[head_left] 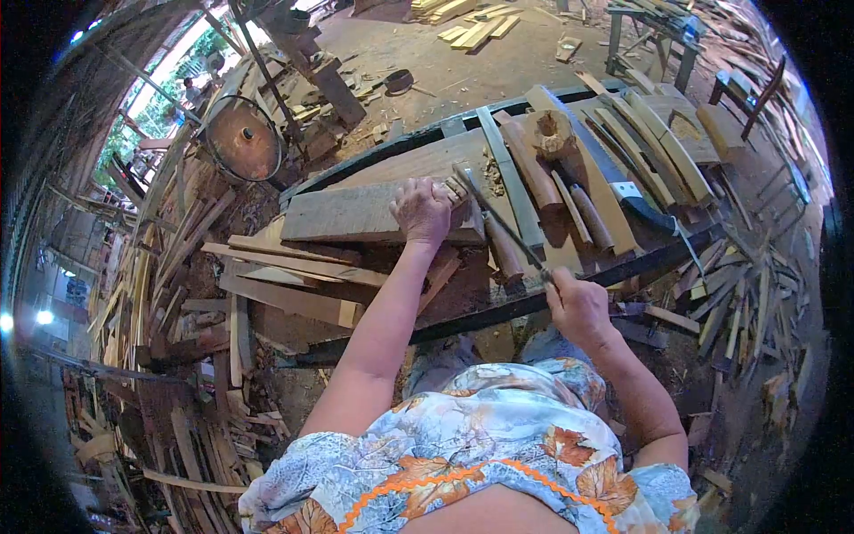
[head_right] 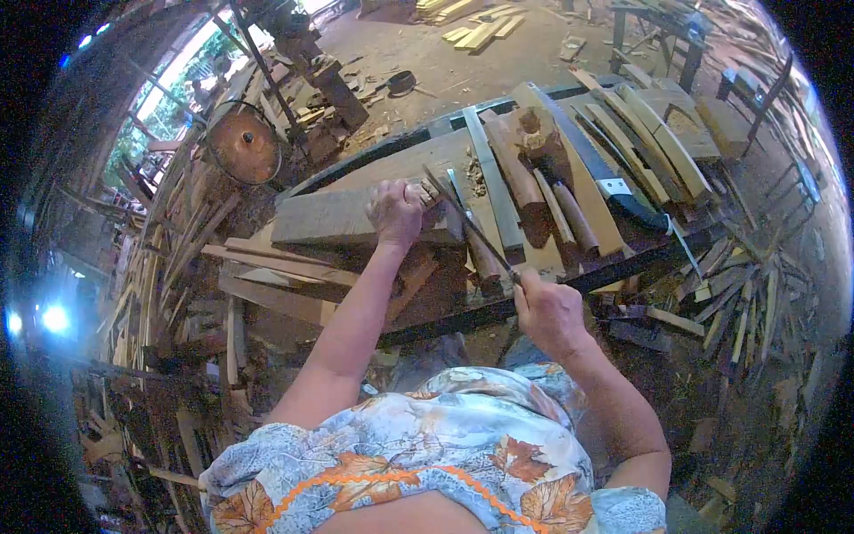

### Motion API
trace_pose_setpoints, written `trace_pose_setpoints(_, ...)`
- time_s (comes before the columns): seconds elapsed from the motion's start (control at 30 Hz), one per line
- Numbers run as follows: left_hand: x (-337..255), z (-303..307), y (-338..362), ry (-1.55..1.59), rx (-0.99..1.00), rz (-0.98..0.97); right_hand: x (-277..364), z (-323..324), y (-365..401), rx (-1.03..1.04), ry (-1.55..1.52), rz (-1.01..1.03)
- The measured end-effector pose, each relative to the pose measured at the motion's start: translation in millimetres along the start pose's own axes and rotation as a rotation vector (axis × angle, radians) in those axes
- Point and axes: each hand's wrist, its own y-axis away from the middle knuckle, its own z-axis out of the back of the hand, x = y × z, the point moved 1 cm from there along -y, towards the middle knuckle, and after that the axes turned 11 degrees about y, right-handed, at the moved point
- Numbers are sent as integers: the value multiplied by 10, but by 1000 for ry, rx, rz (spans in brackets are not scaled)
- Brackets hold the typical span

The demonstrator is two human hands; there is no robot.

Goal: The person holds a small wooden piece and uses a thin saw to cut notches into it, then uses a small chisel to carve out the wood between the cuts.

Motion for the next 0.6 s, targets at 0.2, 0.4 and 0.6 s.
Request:
trace_pose_setpoints(0.2, 20, -58, 11, -21, -20, -3, 270, -49, -451, -107, -15, 13)
trace_pose_setpoints(0.4, 15, -38, 1, -53, -55, 6, 389, -563, -921, -6, 55, 28)
trace_pose_setpoints(0.6, 13, -44, 3, -46, -68, 10, 362, -675, -960, 10, 104, 8)
